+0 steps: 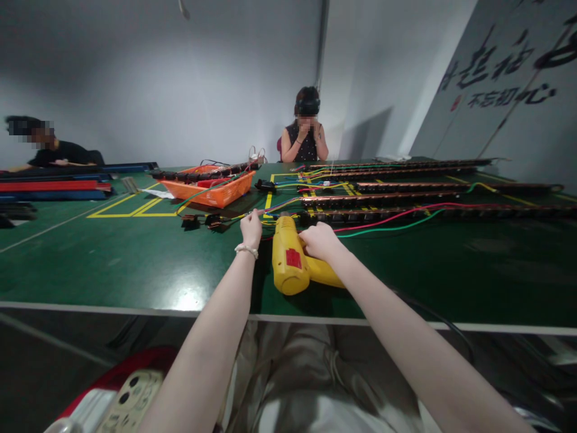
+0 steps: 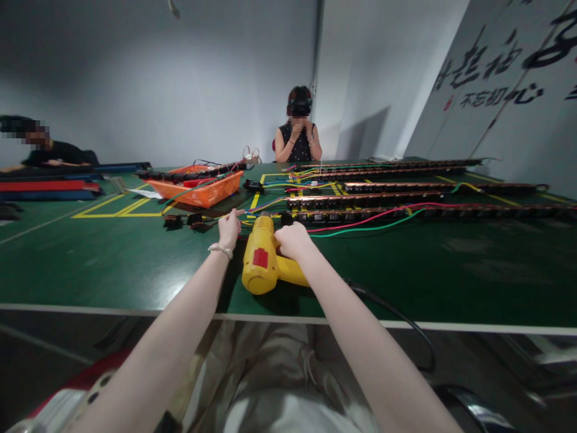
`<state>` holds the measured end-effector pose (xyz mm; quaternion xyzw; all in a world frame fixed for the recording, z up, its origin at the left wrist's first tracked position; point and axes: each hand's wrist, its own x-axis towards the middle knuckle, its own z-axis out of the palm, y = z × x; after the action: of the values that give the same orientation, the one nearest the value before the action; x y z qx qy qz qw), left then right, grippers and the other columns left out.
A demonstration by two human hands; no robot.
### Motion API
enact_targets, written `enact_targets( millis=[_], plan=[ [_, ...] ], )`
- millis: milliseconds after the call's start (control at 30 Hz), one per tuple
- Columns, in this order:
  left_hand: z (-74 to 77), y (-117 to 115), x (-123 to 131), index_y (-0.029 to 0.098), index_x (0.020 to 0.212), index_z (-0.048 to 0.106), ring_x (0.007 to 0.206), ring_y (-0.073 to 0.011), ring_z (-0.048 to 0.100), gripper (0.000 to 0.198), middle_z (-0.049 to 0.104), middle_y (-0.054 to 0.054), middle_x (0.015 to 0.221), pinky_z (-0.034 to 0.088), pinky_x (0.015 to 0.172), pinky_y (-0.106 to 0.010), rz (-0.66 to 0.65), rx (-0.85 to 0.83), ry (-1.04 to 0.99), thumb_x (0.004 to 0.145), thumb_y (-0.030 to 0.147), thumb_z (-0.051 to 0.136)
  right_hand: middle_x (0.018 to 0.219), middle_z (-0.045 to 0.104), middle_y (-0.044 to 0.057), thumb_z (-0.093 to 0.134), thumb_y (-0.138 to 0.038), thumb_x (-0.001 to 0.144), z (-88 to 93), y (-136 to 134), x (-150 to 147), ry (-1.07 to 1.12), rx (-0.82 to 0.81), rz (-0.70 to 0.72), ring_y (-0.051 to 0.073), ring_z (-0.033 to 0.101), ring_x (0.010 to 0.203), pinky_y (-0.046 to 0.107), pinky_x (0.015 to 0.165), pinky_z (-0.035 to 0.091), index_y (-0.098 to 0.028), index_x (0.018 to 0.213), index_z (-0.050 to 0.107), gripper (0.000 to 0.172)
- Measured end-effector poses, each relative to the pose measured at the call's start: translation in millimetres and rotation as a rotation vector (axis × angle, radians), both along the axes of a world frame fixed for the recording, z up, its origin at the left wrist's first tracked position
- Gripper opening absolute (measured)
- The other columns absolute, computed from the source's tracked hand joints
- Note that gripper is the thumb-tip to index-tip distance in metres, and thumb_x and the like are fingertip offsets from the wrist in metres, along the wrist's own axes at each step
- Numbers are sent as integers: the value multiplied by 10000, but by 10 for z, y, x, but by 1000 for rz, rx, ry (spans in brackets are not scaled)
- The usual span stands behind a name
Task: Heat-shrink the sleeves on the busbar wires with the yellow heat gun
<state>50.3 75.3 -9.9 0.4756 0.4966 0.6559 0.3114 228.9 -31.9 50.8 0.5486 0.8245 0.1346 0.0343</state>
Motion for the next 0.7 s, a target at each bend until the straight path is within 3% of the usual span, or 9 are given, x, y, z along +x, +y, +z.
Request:
enact_targets(
  millis=[133,233,367,533,700],
  plan=[
    [23,-19,-5,87,905,738,494,-127,478,468,520,-5,478,393,577,-259,1,-37,11,828,449,450,920,727,153,535,-184,753,12,-20,-195,38,58,80,245,661,913,346,880,341,-141,919,715,248],
    [35,-16,-5,88,851,740,630,-143,574,407,675,-70,678,427,645,-254,-28,-23,-30,815,404,487,908,729,151,531,-177,750,34,-43,-296,67,81,102,243,661,904,360,897,312,-138,909,715,246],
    [58,-24,-10,87,850,743,775,-170,626,387,727,-115,883,452,723,-258,-66,-18,-61,814,379,493,911,728,146,532,-190,763,69,-77,-328,86,60,102,244,657,909,362,889,302,-135,928,713,250],
    [88,-47,-29,78,869,743,708,-152,603,363,722,-101,812,438,675,-246,-57,-47,-39,812,347,506,918,728,133,533,-203,767,60,-64,-300,97,39,115,237,648,904,355,854,305,-140,918,710,241],
    [64,-43,-34,74,898,729,478,-86,432,405,615,-28,581,324,511,-225,-47,-59,-35,818,399,500,941,723,138,538,-194,778,42,-52,-282,87,-10,107,209,630,908,334,846,286,-112,916,701,229]
  ],
)
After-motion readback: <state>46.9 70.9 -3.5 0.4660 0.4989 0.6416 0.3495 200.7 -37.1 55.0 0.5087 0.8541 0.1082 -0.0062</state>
